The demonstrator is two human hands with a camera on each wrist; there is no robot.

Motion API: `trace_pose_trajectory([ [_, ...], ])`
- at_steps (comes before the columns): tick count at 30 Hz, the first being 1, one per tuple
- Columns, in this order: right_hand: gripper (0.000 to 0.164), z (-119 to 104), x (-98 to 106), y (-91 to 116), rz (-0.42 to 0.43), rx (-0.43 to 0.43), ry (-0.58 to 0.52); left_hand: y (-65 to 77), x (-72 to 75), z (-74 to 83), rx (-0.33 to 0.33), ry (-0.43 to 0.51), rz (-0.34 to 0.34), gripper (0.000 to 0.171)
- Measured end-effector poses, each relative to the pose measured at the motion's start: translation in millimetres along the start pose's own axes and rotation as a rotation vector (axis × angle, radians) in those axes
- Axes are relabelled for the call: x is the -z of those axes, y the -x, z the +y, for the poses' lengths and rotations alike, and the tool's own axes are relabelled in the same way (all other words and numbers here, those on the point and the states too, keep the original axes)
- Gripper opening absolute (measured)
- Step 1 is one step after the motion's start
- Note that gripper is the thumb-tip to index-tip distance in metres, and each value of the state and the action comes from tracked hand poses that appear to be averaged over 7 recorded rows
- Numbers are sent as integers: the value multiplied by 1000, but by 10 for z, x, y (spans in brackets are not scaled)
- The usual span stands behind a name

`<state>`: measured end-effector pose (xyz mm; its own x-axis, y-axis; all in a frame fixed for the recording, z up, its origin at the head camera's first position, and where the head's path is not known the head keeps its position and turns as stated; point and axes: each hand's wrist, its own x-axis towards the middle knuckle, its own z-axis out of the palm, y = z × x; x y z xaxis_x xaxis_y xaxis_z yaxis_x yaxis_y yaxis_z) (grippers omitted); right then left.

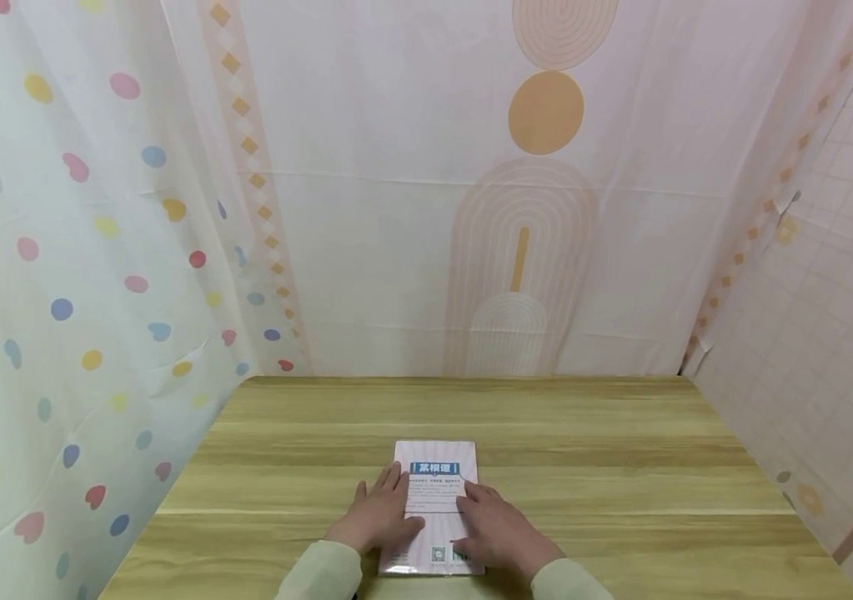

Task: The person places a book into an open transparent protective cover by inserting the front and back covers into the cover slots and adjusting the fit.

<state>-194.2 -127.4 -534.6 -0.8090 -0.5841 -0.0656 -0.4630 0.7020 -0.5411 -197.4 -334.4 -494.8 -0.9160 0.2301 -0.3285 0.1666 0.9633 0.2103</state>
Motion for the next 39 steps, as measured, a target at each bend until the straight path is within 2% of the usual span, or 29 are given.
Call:
trace_pose_trajectory([
  [7, 65, -11, -13, 9, -41, -42, -17, -12, -17, -10, 13, -7, -5, 81],
  [16, 67, -54, -10, -3, -70, -58, 41, -34, -15, -8, 39, 15, -36, 81],
  [24, 67, -82, 27, -13, -87, -82, 48, -47, -15, -2, 45, 7, -38, 81],
  [30, 67, -51, -8, -15, -68, -85, 26, -54, 0, 26, 55, -12, -29, 80],
  [34, 66, -17, -35, 6, -29, -57, 7, -54, 17, 61, 44, -75, 3, 76],
  [39, 66, 13, -41, 26, 37, -14, 36, -71, 14, 119, -41, -180, 110, 53],
])
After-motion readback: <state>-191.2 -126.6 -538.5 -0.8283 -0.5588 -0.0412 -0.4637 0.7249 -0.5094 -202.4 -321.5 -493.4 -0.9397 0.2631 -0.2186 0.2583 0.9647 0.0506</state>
